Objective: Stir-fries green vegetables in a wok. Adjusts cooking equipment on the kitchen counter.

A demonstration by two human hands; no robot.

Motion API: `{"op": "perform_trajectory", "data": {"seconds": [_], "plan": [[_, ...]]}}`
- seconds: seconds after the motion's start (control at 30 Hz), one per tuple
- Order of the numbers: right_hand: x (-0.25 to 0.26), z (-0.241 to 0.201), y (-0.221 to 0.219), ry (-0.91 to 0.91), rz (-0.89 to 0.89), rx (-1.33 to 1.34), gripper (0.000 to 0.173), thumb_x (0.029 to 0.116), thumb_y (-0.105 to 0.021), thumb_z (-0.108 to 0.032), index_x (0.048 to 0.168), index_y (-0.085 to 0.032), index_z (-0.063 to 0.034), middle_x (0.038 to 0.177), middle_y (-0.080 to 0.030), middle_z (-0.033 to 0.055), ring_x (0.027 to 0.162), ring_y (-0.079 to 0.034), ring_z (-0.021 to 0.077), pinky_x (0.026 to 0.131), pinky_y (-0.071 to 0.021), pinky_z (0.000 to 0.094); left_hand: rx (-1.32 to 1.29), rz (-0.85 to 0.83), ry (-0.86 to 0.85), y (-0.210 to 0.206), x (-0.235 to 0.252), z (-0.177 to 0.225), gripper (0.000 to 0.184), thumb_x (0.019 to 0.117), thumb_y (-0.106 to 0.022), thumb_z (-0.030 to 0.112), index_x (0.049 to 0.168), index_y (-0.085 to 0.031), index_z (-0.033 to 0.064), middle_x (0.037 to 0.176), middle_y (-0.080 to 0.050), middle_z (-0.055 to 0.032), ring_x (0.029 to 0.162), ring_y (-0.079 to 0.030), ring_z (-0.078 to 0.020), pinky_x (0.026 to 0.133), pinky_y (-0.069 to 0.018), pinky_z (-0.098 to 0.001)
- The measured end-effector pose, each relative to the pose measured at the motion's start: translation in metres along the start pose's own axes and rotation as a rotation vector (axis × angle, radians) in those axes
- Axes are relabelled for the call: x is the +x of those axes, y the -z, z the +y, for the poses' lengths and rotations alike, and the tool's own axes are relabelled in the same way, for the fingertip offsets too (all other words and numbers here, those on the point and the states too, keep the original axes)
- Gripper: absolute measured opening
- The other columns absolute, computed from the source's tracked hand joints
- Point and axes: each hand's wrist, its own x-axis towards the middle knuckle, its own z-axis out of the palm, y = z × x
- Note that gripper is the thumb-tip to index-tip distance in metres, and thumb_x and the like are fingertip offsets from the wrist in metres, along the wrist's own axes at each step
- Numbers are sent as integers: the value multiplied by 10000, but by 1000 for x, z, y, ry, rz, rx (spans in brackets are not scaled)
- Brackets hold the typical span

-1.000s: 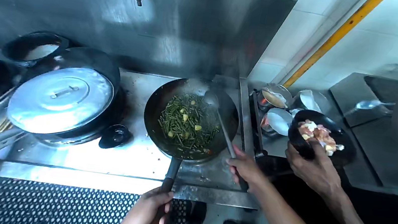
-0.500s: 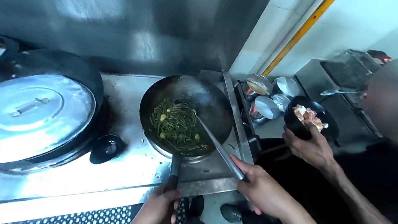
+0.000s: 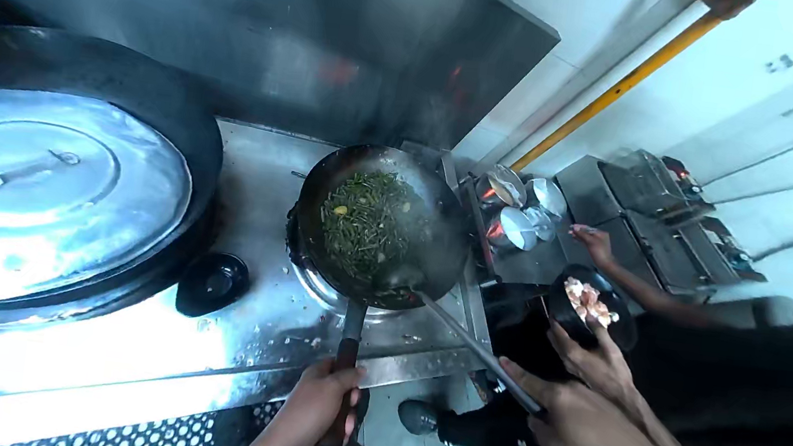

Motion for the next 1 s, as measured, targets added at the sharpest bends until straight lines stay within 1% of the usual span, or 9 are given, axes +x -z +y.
{"op": "perform_trajectory", "data": {"seconds": [0.07, 0.2, 0.33, 0.47, 0.57, 0.67, 0.77, 0.87, 1.0], "plan": [[33, -21, -20, -115, -163, 72, 737, 956, -597, -234, 1597, -317, -465, 1176, -711, 190, 1053, -690, 430, 856, -546, 660, 46, -2, -9, -1, 8, -3, 262, 1058, -579, 190, 1259, -505, 39, 710, -568, -84, 453, -554, -164, 408, -524, -297], [85, -47, -71, -183, -85, 153, 790, 955, -567, -187, 1629, -235, -434, 1118, -722, 199, 1027, -704, 430, 849, -561, 635, 45, 13, -36, -26, -20, -8, 224, 1039, -579, 129, 1210, -475, 28, 705, -569, -74, 488, -574, -158, 439, -529, -289], [71, -13, -92, -82, -11, 568, 748, 966, -588, -214, 1625, -290, -407, 1160, -730, 129, 1012, -714, 324, 904, -563, 570, 91, 96, -67, -21, -1, -16, 224, 1027, -589, 140, 1206, -528, 20, 720, -584, -78, 481, -558, -150, 425, -515, -288], [59, 39, -103, 17, 16, 990, 767, 934, -651, -164, 1612, -353, -362, 1084, -716, 91, 628, -642, 198, 584, -573, 431, 59, 117, -61, -58, -13, -25, 208, 1019, -568, 96, 1208, -503, 36, 707, -558, -55, 494, -556, -136, 436, -511, -270], [89, 66, -95, 59, 30, 1030, 760, 963, -626, -162, 1627, -312, -359, 1096, -693, 108, 562, -605, 202, 524, -562, 427, 58, 147, -89, -49, -3, -31, 250, 1026, -567, 121, 1255, -512, 34, 703, -560, -59, 479, -541, -132, 421, -497, -271], [141, 81, -75, 84, 65, 951, 733, 981, -600, -198, 1631, -300, -357, 1042, -685, 136, 591, -617, 225, 551, -560, 440, 93, 198, -103, -50, 2, -27, 208, 1021, -579, 116, 1208, -543, 31, 688, -568, -56, 472, -537, -127, 422, -492, -263], [191, 86, -50, 95, 55, 881, 702, 1002, -584, -195, 1630, -307, -343, 1090, -674, 176, 645, -641, 244, 603, -575, 449, 74, 203, -103, -65, -4, -33, 210, 1019, -579, 122, 1209, -532, 46, 699, -558, -36, 492, -545, -117, 428, -493, -252], [229, 70, -34, 110, -70, 1004, 702, 1020, -606, -192, 1640, -289, -285, 915, -639, 127, 552, -578, 180, 521, -534, 343, 54, 210, -125, -65, -3, -36, 219, 1021, -587, 141, 1214, -546, 46, 716, -571, -46, 494, -544, -120, 426, -490, -255], [252, 50, -48, 158, -441, 1428, 700, 996, -627, -141, 1611, -334, -301, 791, -558, 47, 502, -489, 102, 426, -430, 242, 58, 183, -90, -54, 7, -33, 233, 1029, -590, 160, 1227, -545, 46, 717, -583, -79, 479, -556, -151, 421, -510, -287]]}}
